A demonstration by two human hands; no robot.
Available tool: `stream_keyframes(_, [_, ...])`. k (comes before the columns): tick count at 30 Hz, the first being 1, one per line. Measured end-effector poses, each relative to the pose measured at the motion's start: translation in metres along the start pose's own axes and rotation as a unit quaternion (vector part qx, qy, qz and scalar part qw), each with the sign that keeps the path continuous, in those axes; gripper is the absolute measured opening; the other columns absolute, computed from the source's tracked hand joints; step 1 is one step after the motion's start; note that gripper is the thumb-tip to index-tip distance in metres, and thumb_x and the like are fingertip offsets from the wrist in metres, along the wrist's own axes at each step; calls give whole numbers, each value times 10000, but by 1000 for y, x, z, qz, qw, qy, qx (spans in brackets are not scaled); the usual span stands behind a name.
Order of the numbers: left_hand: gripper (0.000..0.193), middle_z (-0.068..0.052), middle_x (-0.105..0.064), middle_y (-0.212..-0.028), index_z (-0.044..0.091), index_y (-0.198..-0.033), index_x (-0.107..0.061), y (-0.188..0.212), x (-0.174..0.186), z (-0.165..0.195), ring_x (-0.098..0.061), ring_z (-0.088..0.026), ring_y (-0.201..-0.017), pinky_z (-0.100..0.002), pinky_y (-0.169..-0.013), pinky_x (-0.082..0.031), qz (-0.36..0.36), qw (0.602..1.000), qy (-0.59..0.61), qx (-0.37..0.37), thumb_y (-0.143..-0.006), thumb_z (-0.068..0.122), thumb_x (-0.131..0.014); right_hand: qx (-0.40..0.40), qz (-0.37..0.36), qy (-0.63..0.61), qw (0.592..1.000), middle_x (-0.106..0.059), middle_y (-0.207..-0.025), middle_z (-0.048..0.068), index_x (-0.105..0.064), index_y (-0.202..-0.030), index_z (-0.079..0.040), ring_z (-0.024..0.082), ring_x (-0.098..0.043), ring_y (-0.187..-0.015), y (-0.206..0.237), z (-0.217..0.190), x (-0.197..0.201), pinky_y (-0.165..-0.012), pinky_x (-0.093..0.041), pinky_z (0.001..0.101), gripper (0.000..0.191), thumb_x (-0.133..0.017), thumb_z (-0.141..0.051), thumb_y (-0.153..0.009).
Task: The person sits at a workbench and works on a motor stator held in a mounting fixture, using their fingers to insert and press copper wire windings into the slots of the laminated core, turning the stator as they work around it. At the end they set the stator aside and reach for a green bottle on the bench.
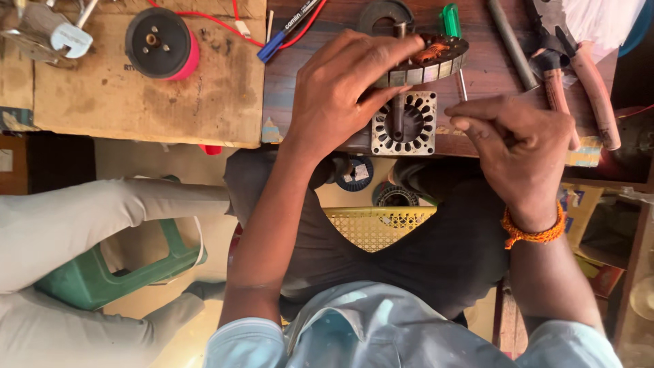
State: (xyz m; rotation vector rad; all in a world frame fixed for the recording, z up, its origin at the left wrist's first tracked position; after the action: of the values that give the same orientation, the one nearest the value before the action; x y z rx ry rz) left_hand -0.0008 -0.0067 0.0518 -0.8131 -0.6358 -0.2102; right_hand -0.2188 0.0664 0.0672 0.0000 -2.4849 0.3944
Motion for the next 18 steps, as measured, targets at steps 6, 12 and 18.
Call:
stream_keyframes(6, [542, 24, -693, -1270, 145, -1312, -638, 2, 1, -1, -656, -194, -1187, -345, -1002, -576, 3, 1000, -8, -14, -841, 103, -903, 83, -28, 57, 995, -730, -902, 126, -716, -1023, 64, 123, -650, -719, -44, -40, 2, -623, -468, 249, 50, -764, 68, -1007])
stream_keyframes(12, [509, 7, -676, -1271, 117, -1292, -645, 5, 0, -3, -646, -210, -1166, -358, -1012, -569, 3, 999, -26, -24, -848, 87, -892, 78, -36, 78, 993, -641, -766, 95, -735, -1048, 65, 110, -547, -623, -67, -38, 5, -554, -390, 253, 77, -784, 16, -1081])
stream_keyframes(18, [438, -17, -693, -1250, 102, -1273, -632, -1, 5, 2, -653, -223, -1157, -358, -976, -561, 4, 999, -27, -28, -913, 178, -870, 96, -36, 62, 993, -638, -802, 106, -710, -1062, 64, 140, -571, -692, -101, 8, -5, -631, -412, 264, 102, -679, -29, -1085])
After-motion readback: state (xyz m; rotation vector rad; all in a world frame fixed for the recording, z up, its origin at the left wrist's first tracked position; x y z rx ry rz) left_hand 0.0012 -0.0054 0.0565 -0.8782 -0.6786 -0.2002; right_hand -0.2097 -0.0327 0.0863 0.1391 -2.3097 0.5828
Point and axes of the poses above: each hand's wrist, its own y-axis away from the middle knuckle, its own x-axis out of the back of the hand, z = x × y, the point moved 4 cm from there along -y, towards the middle knuckle
